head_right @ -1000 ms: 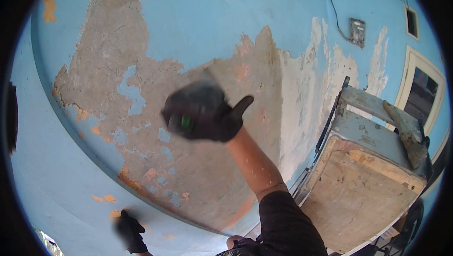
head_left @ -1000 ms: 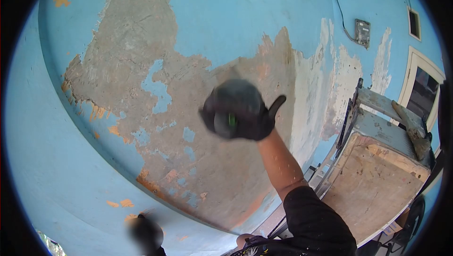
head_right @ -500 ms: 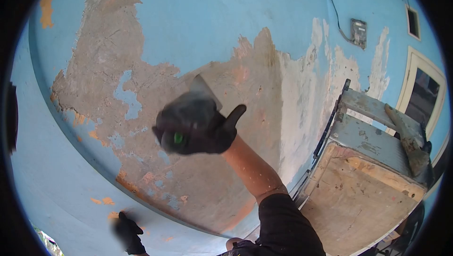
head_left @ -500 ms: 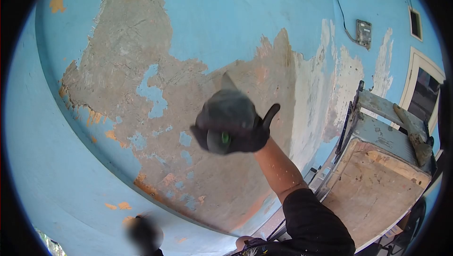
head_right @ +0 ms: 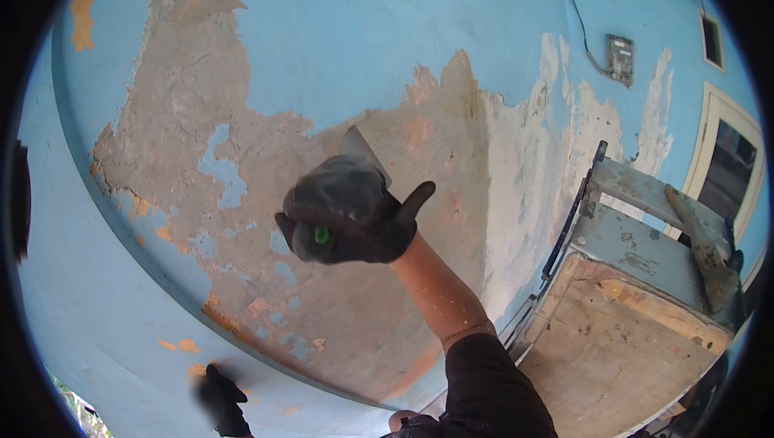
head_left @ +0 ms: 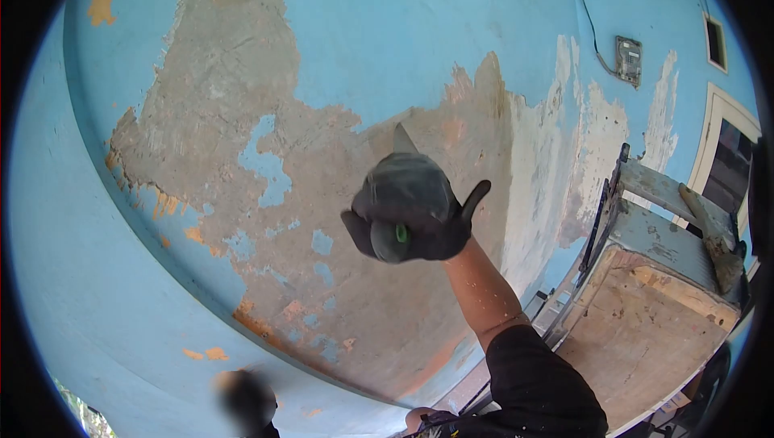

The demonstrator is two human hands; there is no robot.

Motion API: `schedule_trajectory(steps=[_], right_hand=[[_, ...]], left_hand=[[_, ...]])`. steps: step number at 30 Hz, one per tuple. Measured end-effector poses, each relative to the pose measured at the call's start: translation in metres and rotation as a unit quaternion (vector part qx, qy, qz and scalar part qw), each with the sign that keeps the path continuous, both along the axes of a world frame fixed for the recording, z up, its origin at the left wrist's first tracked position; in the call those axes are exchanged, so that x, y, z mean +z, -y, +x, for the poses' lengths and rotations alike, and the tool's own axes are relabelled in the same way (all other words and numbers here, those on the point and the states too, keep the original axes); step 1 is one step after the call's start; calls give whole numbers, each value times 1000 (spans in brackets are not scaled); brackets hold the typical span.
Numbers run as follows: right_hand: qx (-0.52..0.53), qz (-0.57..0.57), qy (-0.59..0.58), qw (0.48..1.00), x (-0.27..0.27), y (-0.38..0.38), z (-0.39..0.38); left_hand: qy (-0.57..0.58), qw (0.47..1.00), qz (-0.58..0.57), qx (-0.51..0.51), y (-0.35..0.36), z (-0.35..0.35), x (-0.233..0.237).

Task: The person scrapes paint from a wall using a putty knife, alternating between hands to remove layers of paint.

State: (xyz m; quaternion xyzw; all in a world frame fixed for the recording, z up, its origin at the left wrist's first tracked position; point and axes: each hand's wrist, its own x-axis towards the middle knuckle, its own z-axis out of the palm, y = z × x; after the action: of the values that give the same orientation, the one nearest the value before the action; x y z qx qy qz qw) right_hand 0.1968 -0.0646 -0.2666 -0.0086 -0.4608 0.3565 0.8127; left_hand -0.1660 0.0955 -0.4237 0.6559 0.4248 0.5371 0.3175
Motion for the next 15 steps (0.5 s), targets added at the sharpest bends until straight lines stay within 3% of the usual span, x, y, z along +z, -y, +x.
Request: schedule_trajectory(steps=[5, 8, 10, 13, 15], right_hand=[[-149, -34, 106, 983, -1, -3, 47], [-243, -38, 179, 953, -28, -6, 40], [-300, -42, 220, 927, -24, -10, 61], [-348, -58, 263, 898, -16, -15, 81], [-416, 41, 322, 849, -3, -10, 81]], left_hand=[[11, 1000, -2, -3, 5, -2, -2], [29, 1000, -5, -3, -3, 1, 0], [17, 1000, -4, -18, -13, -9, -13], [-8, 999, 35, -1, 4, 0, 3], [17, 1000, -3, -3, -4, -2, -4]])
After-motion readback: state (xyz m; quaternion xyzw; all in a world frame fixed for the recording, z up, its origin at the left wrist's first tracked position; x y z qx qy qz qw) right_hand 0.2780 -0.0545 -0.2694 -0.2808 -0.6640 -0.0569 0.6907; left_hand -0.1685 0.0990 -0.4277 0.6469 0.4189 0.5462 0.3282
